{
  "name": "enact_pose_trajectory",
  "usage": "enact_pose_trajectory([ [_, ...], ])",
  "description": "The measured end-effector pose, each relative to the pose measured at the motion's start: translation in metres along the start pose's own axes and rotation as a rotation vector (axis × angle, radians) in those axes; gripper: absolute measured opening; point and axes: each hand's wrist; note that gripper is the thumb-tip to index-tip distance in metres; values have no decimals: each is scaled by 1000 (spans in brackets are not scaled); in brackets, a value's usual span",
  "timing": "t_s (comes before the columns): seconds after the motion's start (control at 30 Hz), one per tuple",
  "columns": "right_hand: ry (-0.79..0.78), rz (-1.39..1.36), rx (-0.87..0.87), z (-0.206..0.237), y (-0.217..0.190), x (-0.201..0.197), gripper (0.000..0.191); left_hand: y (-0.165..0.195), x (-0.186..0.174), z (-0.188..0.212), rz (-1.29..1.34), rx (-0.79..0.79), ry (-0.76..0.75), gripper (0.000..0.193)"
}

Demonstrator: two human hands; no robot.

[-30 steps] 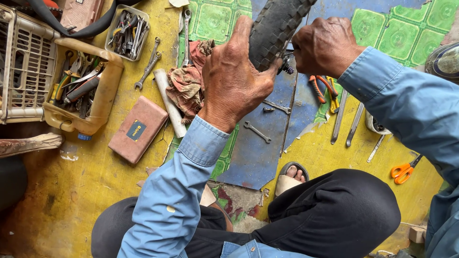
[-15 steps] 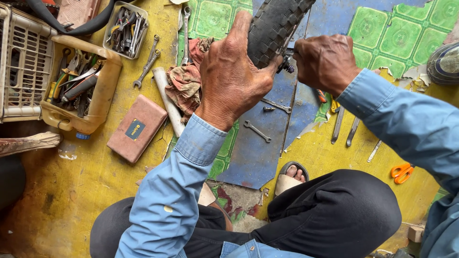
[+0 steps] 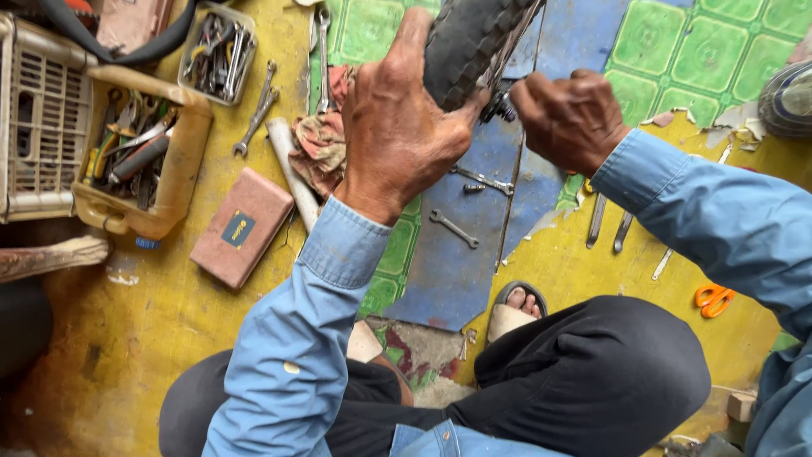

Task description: The person holds a bicycle wheel and uses pliers to adjust the spokes and hub area. They rotate the wheel and continue tightening or loosening components with the pliers throughout the clip.

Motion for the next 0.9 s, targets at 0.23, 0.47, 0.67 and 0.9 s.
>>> enact_pose_trajectory([
  [0.23,-26,-42,40,-5,-1,-4,19,-11,3,2,-10,102,39,48],
  [0.47,-329,-354,401,-19,1,-19,20,-12,0,1,-11,28,-4,48],
  [0.67,-436,-764,618,-26,10,-13,26,-9,-7,4,-38,69,32,47],
  [0.9,-639,-1033,773,-22,22,-2,32,-5,-4,5,-4,47,32,48],
])
Point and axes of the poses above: each hand's wrist, its own z-axis away from the middle knuckle, its own x-axis out of the palm, y = z × x, and after that the axes turned 8 degrees about z, right-handed
